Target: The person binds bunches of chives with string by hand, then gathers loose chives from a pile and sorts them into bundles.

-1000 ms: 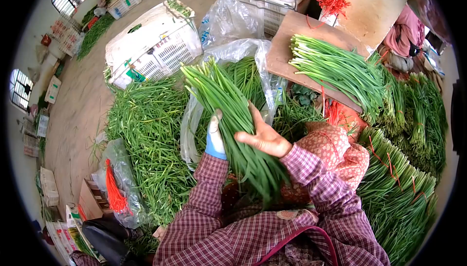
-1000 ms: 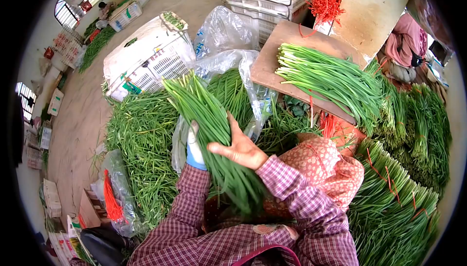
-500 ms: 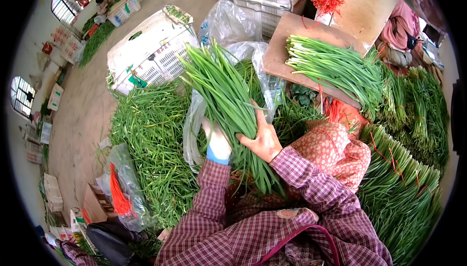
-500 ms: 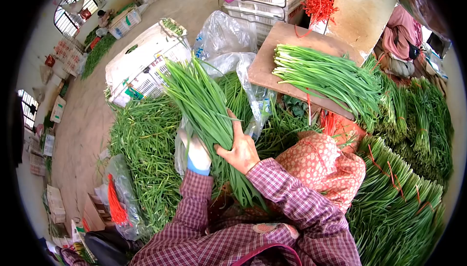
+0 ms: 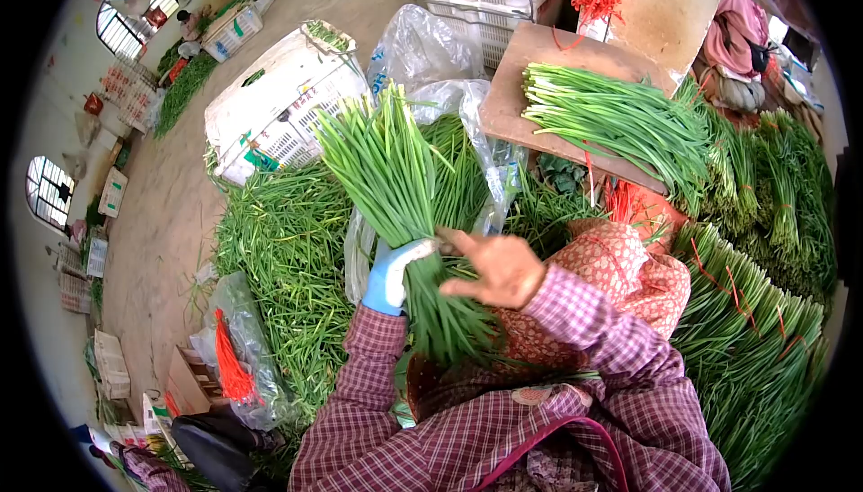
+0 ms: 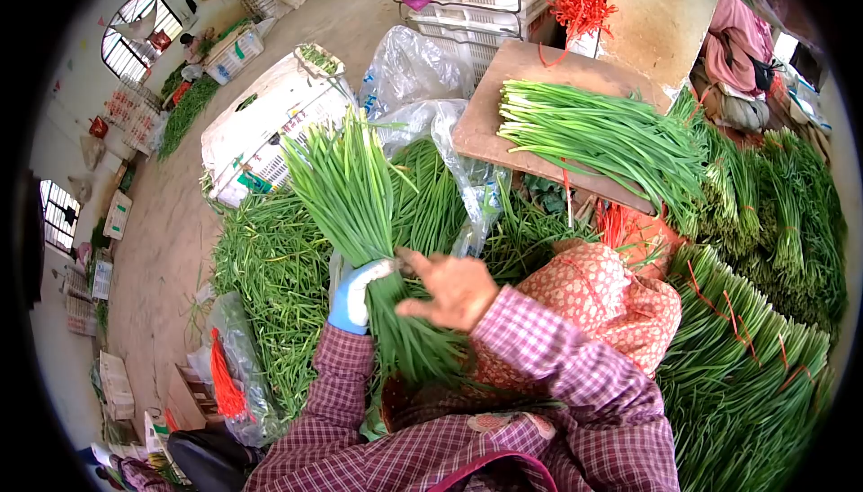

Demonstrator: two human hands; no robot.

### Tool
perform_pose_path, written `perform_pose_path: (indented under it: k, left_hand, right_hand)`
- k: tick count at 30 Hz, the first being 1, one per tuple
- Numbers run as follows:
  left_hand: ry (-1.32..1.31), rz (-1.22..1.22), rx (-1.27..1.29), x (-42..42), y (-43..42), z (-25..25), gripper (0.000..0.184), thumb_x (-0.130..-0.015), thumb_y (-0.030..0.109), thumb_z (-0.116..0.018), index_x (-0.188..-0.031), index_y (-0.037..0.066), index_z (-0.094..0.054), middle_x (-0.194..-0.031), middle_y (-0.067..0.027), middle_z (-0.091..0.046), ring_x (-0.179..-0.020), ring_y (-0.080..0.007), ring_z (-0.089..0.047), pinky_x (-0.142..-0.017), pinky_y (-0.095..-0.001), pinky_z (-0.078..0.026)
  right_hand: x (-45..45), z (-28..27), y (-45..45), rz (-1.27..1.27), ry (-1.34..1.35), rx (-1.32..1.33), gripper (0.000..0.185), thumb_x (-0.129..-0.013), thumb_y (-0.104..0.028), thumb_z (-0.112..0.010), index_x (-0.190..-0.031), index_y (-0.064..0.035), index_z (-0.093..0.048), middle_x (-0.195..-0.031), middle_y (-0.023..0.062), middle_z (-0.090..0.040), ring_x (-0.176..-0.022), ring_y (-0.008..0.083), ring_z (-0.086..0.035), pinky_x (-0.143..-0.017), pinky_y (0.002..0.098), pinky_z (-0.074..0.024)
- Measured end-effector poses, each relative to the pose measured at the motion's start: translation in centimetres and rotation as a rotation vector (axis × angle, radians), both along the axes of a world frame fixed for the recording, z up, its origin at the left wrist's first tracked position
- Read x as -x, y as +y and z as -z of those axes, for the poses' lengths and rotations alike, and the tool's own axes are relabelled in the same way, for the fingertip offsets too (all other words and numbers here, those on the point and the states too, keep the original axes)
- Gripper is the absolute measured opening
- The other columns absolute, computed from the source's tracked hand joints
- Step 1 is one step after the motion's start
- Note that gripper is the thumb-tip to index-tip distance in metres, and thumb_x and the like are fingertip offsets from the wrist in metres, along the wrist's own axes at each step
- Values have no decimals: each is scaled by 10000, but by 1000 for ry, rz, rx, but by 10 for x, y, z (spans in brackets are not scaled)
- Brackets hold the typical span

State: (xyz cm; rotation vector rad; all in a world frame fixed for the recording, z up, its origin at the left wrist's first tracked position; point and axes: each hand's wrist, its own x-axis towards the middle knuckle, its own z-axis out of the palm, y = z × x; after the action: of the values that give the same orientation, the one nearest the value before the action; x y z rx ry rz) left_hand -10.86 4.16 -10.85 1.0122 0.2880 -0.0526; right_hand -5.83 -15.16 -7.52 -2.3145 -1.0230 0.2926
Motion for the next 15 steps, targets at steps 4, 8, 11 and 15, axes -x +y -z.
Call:
perform_pose_path:
  k: [4,8,11,15]
  left_hand:
    - [8,119,-98,4,33,39,504,-784,62,-674,-1244,-22,-487,-947,-115,-665,-857,-197,-657,-791,-297,-541]
    - [-8,104,-302,16,11,-12,579,-722,44,-726,-1242,-13,-479,-949,-102,-661,-816,-173,-658,-755,-291,-547]
    - [35,202,-383,16,17,-8,594,-719,66,-739,-1248,-1,-477,-934,-98,-663,-802,-168,-660,-743,-283,-546]
    - [54,285,-405,14,29,5,550,-709,81,-746,-1199,-8,-513,-868,-99,-668,-743,-181,-659,-701,-297,-550]
  right_hand:
    - [-41,-60,-10,235,-461,-297,204,-806,-251,-669,-892,-79,-601,-803,113,-592,-649,266,-610,-523,389,-501]
    - [-74,-95,13,202,-836,-389,188,-722,-191,-708,-861,-114,-608,-943,36,-564,-897,234,-538,-803,385,-429]
    - [-96,-82,24,139,-898,-310,169,-725,-201,-697,-859,-128,-625,-927,34,-574,-895,224,-542,-849,402,-401]
    - [-101,-73,24,140,-958,-188,130,-742,-183,-668,-858,-133,-636,-795,42,-596,-845,226,-569,-872,414,-389]
